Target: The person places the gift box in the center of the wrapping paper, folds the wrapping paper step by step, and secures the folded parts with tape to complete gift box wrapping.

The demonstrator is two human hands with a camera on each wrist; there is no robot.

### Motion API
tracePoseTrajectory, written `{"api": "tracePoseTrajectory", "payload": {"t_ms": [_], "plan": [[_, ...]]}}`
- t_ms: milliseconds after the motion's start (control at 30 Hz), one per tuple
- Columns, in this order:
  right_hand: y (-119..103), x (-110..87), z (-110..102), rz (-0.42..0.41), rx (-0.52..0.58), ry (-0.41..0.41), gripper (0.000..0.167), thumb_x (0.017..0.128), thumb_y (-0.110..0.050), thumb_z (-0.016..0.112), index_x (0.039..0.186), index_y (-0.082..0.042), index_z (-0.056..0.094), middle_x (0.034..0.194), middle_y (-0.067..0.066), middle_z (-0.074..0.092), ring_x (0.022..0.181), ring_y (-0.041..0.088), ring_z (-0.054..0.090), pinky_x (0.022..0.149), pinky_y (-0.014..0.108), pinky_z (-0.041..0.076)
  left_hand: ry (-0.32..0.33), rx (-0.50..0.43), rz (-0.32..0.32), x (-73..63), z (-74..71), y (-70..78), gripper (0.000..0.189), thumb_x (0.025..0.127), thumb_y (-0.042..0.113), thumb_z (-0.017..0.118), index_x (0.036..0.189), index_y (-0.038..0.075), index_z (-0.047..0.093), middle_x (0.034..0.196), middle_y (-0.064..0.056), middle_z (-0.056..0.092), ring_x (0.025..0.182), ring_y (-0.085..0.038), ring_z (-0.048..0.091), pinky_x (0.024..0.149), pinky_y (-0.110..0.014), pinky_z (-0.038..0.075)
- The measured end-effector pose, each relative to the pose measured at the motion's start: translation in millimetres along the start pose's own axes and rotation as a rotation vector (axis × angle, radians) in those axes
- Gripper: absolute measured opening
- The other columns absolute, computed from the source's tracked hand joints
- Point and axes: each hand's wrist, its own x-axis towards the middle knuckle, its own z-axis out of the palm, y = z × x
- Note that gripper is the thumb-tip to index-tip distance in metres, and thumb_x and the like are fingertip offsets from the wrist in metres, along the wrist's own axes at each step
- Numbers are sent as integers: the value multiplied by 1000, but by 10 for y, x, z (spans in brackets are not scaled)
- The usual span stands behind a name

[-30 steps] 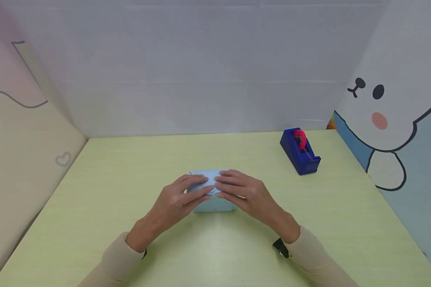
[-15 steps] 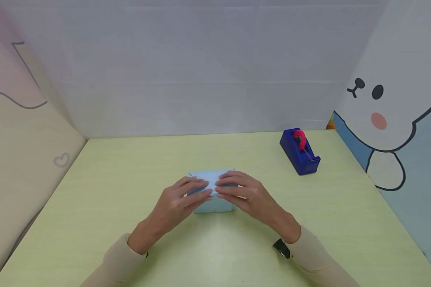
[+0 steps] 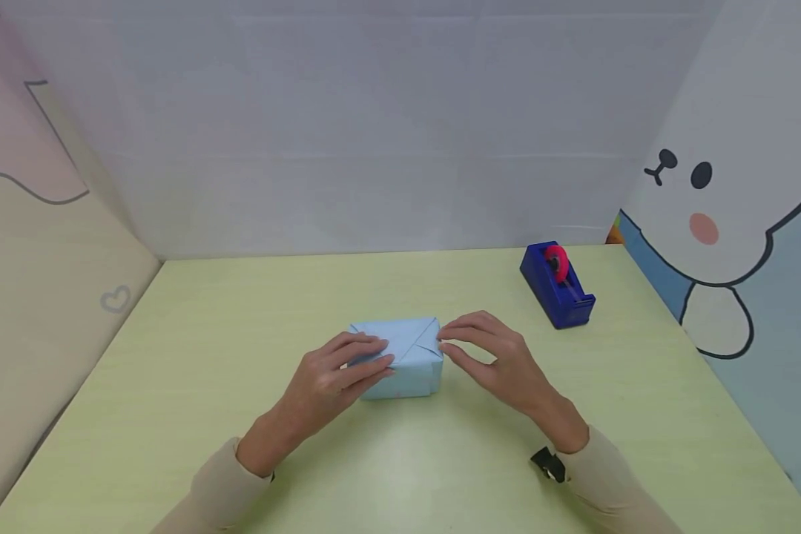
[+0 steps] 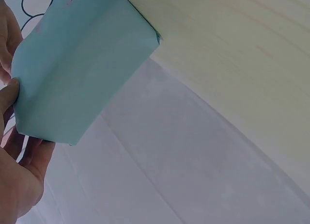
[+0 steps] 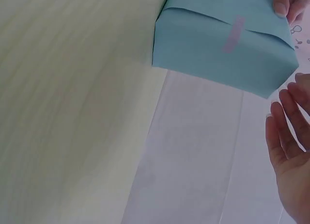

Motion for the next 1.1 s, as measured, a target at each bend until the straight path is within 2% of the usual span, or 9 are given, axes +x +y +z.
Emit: {"api": "tracePoseTrajectory", "payload": {"t_ms": [133,233,367,467,633,900,1100], "plan": [[71,-64,-72,44,-48,21,34,99,-35,70,105,-2,77,101,11,74,94,24,69,96,15,48,18,-4,-2,-1,0,-2,32,70,8,94,99,4,82,101,-11,76,93,-24,72,82,-33,61],[97,-94,-125,86,-62,23,18,91,-12,80,107,-3,76,100,10,75,93,23,70,95,15,49,33,-12,-1,-3,-2,1,31,70,7,94,99,4,81,100,-11,76,92,-24,72,81,-33,61],[118,-121,-207,184,-115,5,38,75,14,82,108,-4,75,102,6,75,91,18,68,90,14,50,40,-22,-11,-2,-6,10,29,71,7,93,98,4,81,100,-10,75,92,-23,72,80,-32,61],[150,-145,-276,249,-165,3,37,77,14,81,110,-2,74,103,6,75,90,15,67,85,14,50,36,-28,-18,0,-5,16,29,72,7,93,97,4,81,100,-10,75,93,-23,72,80,-33,61],[217,-194,-375,295,-245,39,34,79,12,80,110,-1,74,103,8,75,86,8,65,78,11,49,36,-36,-19,5,2,20,29,72,7,93,98,4,81,100,-11,75,93,-23,72,80,-32,61],[306,-246,-524,387,-369,97,27,83,6,80,110,1,74,100,12,75,82,9,64,77,7,47,46,-44,-24,12,15,15,29,71,7,93,98,4,82,100,-11,76,93,-24,72,80,-32,61],[377,-284,-658,450,-406,147,23,87,4,78,109,3,73,94,16,74,82,-6,58,75,5,45,45,-42,-26,13,17,11,29,72,6,93,98,4,82,100,-11,76,93,-23,72,80,-33,61]]}}
